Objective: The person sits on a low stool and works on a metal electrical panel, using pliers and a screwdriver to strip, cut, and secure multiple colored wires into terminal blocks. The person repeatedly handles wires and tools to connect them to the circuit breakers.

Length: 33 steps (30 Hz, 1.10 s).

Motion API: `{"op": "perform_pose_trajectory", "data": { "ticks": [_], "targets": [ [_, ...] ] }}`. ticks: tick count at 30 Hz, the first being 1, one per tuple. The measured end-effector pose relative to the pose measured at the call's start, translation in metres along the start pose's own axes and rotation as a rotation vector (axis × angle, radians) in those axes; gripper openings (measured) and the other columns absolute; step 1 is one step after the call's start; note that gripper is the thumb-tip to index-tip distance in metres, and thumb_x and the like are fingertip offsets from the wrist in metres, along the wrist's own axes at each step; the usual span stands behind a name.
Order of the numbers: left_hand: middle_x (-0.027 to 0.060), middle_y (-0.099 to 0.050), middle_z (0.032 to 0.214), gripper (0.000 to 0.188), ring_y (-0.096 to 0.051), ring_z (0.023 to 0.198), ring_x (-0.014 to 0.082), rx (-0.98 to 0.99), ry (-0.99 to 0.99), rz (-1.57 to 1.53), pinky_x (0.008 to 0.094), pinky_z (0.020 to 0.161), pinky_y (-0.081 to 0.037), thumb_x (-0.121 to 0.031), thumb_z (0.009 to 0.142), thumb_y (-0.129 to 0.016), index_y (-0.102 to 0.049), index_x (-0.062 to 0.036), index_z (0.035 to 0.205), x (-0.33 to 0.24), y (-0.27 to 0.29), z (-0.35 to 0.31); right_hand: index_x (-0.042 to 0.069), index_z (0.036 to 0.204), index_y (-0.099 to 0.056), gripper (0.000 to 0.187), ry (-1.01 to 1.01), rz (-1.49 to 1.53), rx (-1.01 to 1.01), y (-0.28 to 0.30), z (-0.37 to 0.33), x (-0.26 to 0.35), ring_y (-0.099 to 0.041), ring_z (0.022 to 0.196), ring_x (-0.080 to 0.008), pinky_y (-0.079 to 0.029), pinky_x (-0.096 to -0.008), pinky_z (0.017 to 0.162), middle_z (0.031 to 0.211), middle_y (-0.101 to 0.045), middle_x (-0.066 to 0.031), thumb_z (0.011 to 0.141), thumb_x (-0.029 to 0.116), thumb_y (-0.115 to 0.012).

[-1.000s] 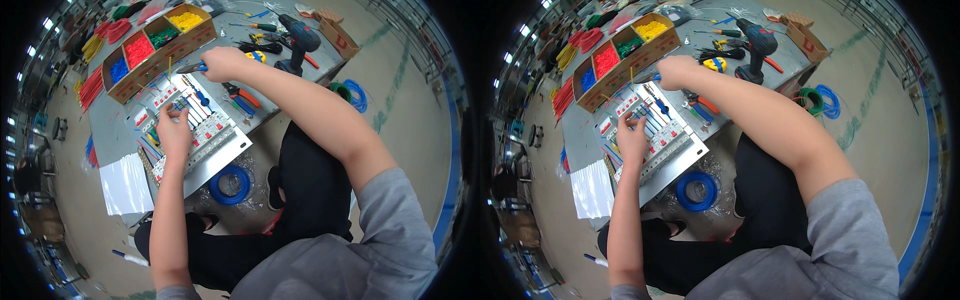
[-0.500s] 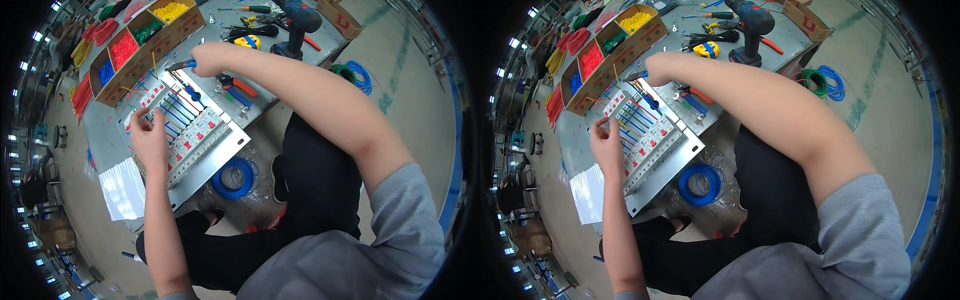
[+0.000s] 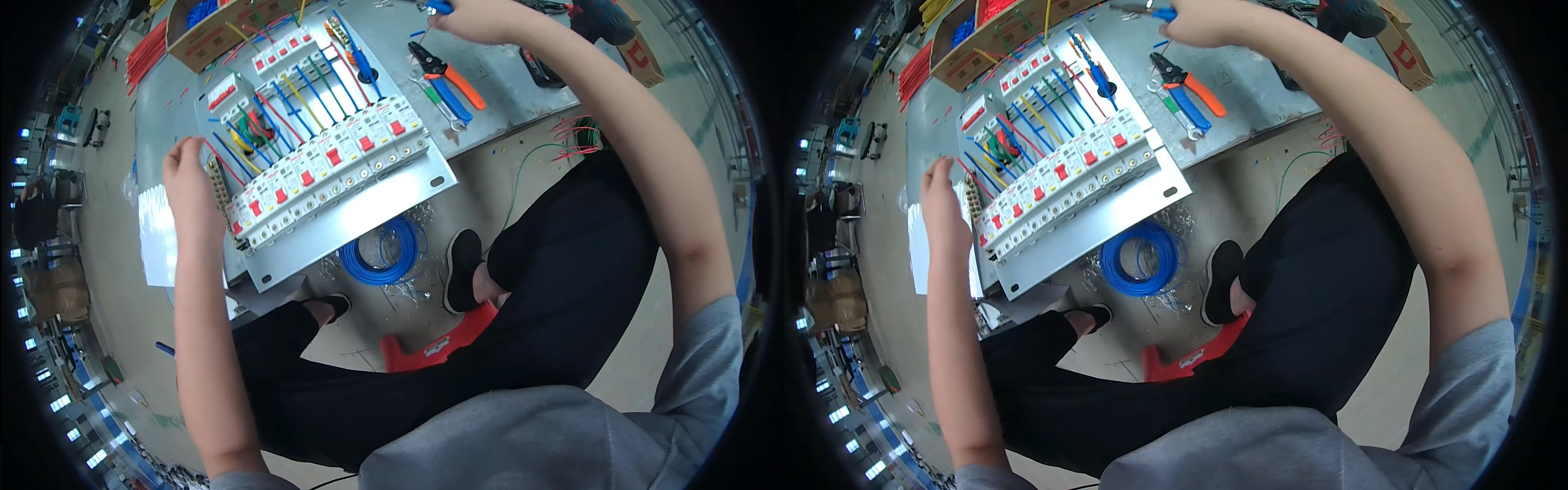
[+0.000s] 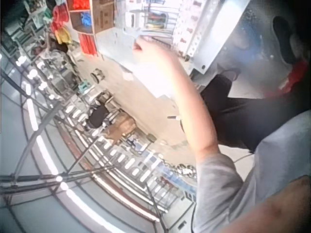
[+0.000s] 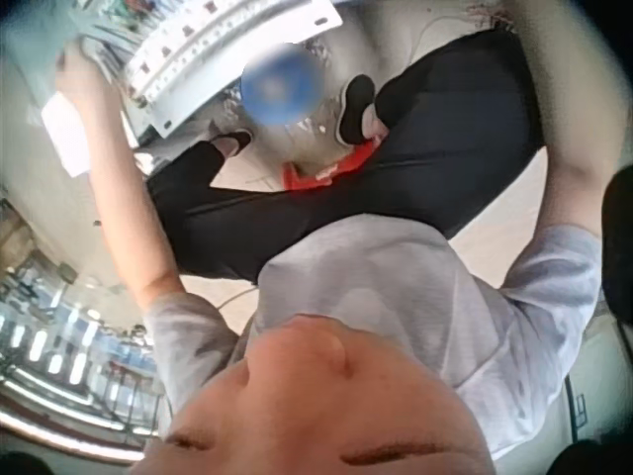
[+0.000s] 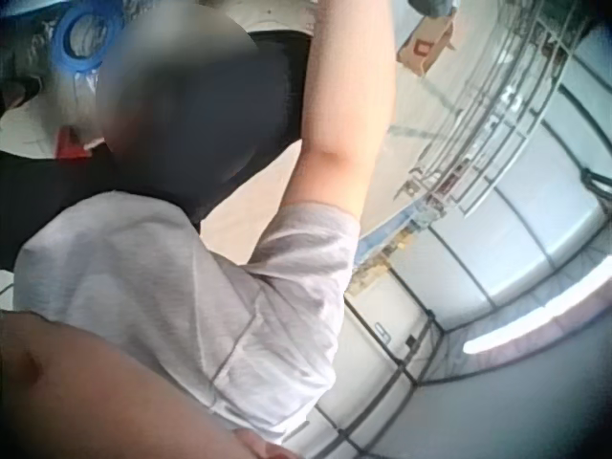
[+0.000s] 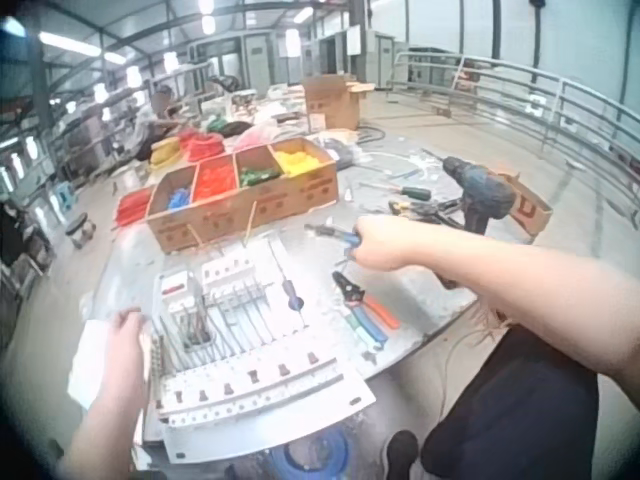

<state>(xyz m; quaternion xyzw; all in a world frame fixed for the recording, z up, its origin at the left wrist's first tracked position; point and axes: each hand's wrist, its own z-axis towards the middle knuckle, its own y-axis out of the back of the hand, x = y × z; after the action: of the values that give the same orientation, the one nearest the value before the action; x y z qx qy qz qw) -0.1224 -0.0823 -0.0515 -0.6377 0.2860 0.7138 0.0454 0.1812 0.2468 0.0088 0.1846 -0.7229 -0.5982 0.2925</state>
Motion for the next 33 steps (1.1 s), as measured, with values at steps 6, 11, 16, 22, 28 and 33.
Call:
{"op": "perform_pose_trajectory", "data": {
  "ticks": [6,11,16,22,28,33],
  "targets": [
    [-0.0009,-0.063,0.111,0.040,-0.057,0.107,0.0126,-0.023,0.082,-0.083,0.0351,0.095,-0.040,-0.041,0.098,-0.070,-0.071,-0.0096,0.122,0.010,0.055,-0.010,0.002,0.104,-0.073,0.042,-0.030,0.220,-0.005,0.023,-0.024,-0.009,-0.074,0.086,-0.0271,-0.057,-0.0425,0.081,0.088,-0.076,-0.0140,0.104,0.043,-0.063],
    [-0.0018,-0.064,0.098,0.033,-0.058,0.093,0.0092,-0.018,-0.055,0.003,0.0292,0.084,-0.042,-0.037,0.102,-0.072,-0.071,-0.0063,0.115,0.016,0.055,-0.020,0.006,0.084,-0.070,0.049,-0.016,0.233,0.066,0.026,-0.029,-0.028,-0.065,0.074,-0.0188,-0.052,-0.0376,0.073,0.075,-0.069,-0.0039,0.111,0.042,-0.054],
    [0.0014,-0.064,0.076,0.040,-0.054,0.073,0.0067,0.249,-0.328,0.223,0.0292,0.066,-0.046,-0.034,0.103,-0.074,-0.075,0.0044,0.095,-0.031,0.012,-0.040,0.007,0.078,-0.069,0.051,-0.029,0.190,0.090,0.019,-0.025,-0.037,-0.063,0.069,-0.0191,-0.051,-0.0390,0.070,0.072,-0.067,-0.0039,0.111,0.043,-0.054],
    [0.0086,-0.073,0.082,0.041,-0.065,0.072,0.0138,0.538,-0.245,0.430,0.0320,0.069,-0.052,-0.035,0.100,-0.075,-0.081,0.0028,0.112,-0.073,-0.053,-0.071,0.003,0.090,-0.074,0.052,-0.092,0.175,0.127,0.014,-0.014,-0.026,-0.069,0.076,-0.0235,-0.055,-0.0402,0.076,0.083,-0.074,-0.0090,0.109,0.048,-0.055],
    [0.0236,-0.080,0.098,0.040,-0.079,0.093,0.0348,0.487,-0.294,0.483,0.0437,0.091,-0.061,-0.035,0.097,-0.072,-0.082,0.0006,0.112,-0.066,-0.094,-0.064,0.005,0.122,-0.074,0.052,0.073,0.196,-0.028,0.018,-0.009,0.002,-0.072,0.103,-0.0317,-0.055,-0.0438,0.093,0.108,-0.077,-0.0164,0.109,0.051,-0.053],
    [0.0275,-0.079,0.104,0.042,-0.079,0.100,0.0372,0.438,-0.243,0.401,0.0441,0.095,-0.060,-0.033,0.096,-0.072,-0.081,0.0041,0.114,-0.066,-0.105,-0.061,0.007,0.138,-0.066,0.054,0.306,0.016,-0.337,0.013,-0.024,0.035,-0.073,0.117,-0.0361,-0.055,-0.0472,0.099,0.125,-0.076,-0.0231,0.107,0.050,-0.059]
  ]
}}
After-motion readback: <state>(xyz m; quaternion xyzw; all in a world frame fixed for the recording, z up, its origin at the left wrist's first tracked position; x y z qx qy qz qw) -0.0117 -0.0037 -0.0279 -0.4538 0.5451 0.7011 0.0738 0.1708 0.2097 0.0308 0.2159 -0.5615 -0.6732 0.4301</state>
